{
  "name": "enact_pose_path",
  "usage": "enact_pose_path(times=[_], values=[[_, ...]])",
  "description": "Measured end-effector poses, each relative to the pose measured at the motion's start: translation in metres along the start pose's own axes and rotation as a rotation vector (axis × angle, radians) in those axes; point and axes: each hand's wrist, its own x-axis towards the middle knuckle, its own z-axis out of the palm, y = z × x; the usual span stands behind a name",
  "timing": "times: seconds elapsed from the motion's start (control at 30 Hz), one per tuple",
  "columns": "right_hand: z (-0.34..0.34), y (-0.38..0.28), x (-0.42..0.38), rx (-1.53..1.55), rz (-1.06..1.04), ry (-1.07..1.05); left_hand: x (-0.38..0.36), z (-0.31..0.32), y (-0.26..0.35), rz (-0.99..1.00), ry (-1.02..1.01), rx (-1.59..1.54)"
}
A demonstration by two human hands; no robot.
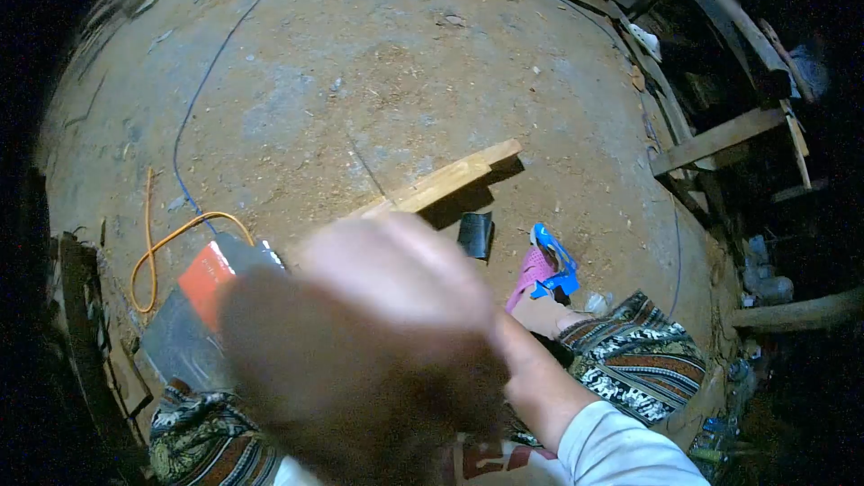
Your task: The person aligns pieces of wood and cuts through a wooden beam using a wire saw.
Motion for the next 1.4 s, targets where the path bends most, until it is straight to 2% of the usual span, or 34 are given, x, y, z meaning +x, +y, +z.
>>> enact_pose_path(times=[0.07, 0.13, 0.2, 0.27, 0.33, 0.47, 0.53, 0.6, 0.7, 0.73, 0.8, 0.83, 0.87, 0.9, 0.93, 0.97, 1.03, 1.1, 1.13, 1.2, 1.23, 1.3, 1.4], values=[[-0.012, -0.01, -0.004, -0.007, 0.028, -0.067, 0.004, -0.001, 0.008, 0.025, -0.011, 0.027], [-0.011, -0.01, -0.007, 0.086, 0.016, -0.073, 0.001, 0.009, -0.007, -0.054, 0.049, 0.163], [-0.01, -0.009, -0.01, 0.245, 0.019, -0.054, -0.012, 0.008, -0.027, -0.27, -0.038, -0.013], [-0.01, -0.007, -0.013, 0.391, 0.024, 0.018, -0.022, 0.005, -0.043, -0.373, -0.062, 0.061], [-0.01, -0.005, -0.015, 0.531, 0.021, 0.107, -0.023, 0.005, -0.056, -0.453, 0.011, 0.042], [-0.011, 0.0, -0.02, 0.823, -0.035, 0.227, -0.031, -0.017, -0.093, -0.485, -0.005, 0.23], [-0.01, 0.004, -0.023, 0.978, -0.071, 0.247, -0.035, -0.027, -0.11, -0.557, 0.122, 0.149], [-0.007, 0.007, -0.025, 1.137, -0.099, 0.245, -0.039, -0.049, -0.129, -0.586, 0.14, 0.254], [-0.004, 0.01, -0.025, 1.372, -0.147, 0.234, -0.039, -0.078, -0.15, -0.561, 0.232, 0.219], [-0.004, 0.012, -0.019, 1.373, -0.159, 0.244, -0.038, -0.088, -0.155, -0.593, 0.282, 0.227], [0.005, 0.017, -0.005, 0.805, -0.456, 0.074, -0.038, -0.116, -0.168, -0.577, 0.315, 0.359], [0.061, 0.051, 0.013, 0.809, -0.463, 0.084, -0.038, -0.13, -0.173, -0.568, 0.349, 0.413], [0.135, 0.081, 0.019, 0.982, -0.178, 0.123, -0.038, -0.144, -0.181, -0.557, 0.385, 0.464], [0.084, 0.068, -0.008, 0.984, -0.181, 0.127, -0.042, -0.164, -0.195, -0.5, 0.391, 0.544], [0.007, 0.022, -0.007, 0.13, -0.101, -0.092, -0.04, -0.174, -0.196, -0.501, 0.402, 0.596], [-0.002, 0.022, -0.006, 0.191, -0.209, -0.001, -0.044, -0.192, -0.206, -0.484, 0.417, 0.649], [-0.01, 0.013, -0.006, 0.169, -0.146, -0.028, -0.051, -0.218, -0.221, -0.47, 0.433, 0.704], [-0.017, 0.008, -0.006, 0.159, -0.084, -0.085, -0.054, -0.232, -0.227, -0.472, 0.34, 1.191], [-0.022, 0.006, -0.006, 0.156, -0.086, -0.084, -0.058, -0.236, -0.23, -0.471, 0.342, 1.189], [-0.022, 0.007, -0.003, 0.146, -0.053, -0.163, -0.062, -0.24, -0.234, -0.361, 0.178, 1.675], [-0.019, 0.008, -0.001, 0.128, -0.051, -0.18, -0.064, -0.241, -0.238, -0.362, 0.183, 1.673], [-0.018, 0.007, 0.001, 0.124, -0.027, -0.196, -0.066, -0.236, -0.244, -0.635, 0.092, 1.858], [-0.019, 0.008, -0.002, 0.13, -0.005, -0.229, -0.063, -0.23, -0.247, -0.673, 0.13, 1.905]])
